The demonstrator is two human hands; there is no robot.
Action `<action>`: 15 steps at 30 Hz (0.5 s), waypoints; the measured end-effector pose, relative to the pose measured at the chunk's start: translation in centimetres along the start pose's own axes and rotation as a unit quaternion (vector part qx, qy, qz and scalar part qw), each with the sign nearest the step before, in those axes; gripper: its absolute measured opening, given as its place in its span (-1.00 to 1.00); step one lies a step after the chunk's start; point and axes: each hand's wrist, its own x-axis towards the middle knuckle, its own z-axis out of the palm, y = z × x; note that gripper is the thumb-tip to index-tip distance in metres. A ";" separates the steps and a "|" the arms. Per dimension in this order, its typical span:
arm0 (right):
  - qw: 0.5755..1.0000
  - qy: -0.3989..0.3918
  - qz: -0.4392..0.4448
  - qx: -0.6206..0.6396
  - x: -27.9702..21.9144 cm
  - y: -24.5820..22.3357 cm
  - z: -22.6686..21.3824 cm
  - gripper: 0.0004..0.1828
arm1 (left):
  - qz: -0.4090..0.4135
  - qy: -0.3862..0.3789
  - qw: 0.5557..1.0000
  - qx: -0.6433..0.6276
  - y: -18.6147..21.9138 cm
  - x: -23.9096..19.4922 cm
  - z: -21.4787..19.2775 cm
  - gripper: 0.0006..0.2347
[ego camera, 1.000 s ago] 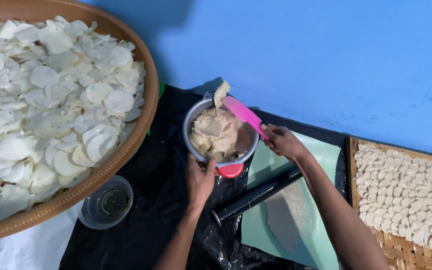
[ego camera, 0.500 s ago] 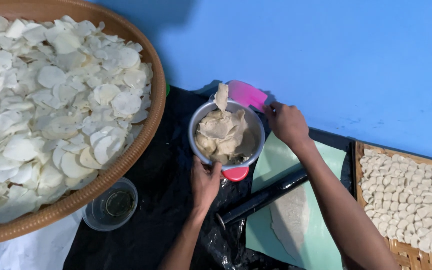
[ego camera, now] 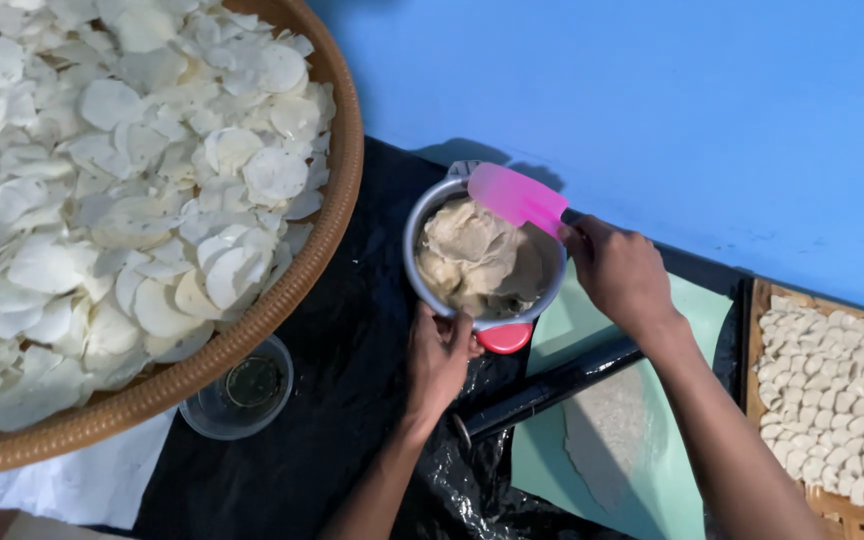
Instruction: Rolling out dough and scraping off excess dough around circular cutouts on a board.
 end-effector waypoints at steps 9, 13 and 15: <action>0.990 -0.077 0.112 -0.025 -3.0 -3.5 -1.8 -0.67 | -0.011 -0.024 0.999 0.030 0.7 -1.8 0.3 -0.73; 0.991 -0.078 0.108 -0.034 -3.5 -4.3 -1.7 -0.66 | -0.028 -0.020 0.999 0.036 0.9 -2.0 0.5 -0.73; 0.988 -0.094 0.110 -0.056 -3.5 -4.7 -1.4 -0.63 | -0.008 -0.026 0.998 0.053 0.9 -2.4 0.6 -0.73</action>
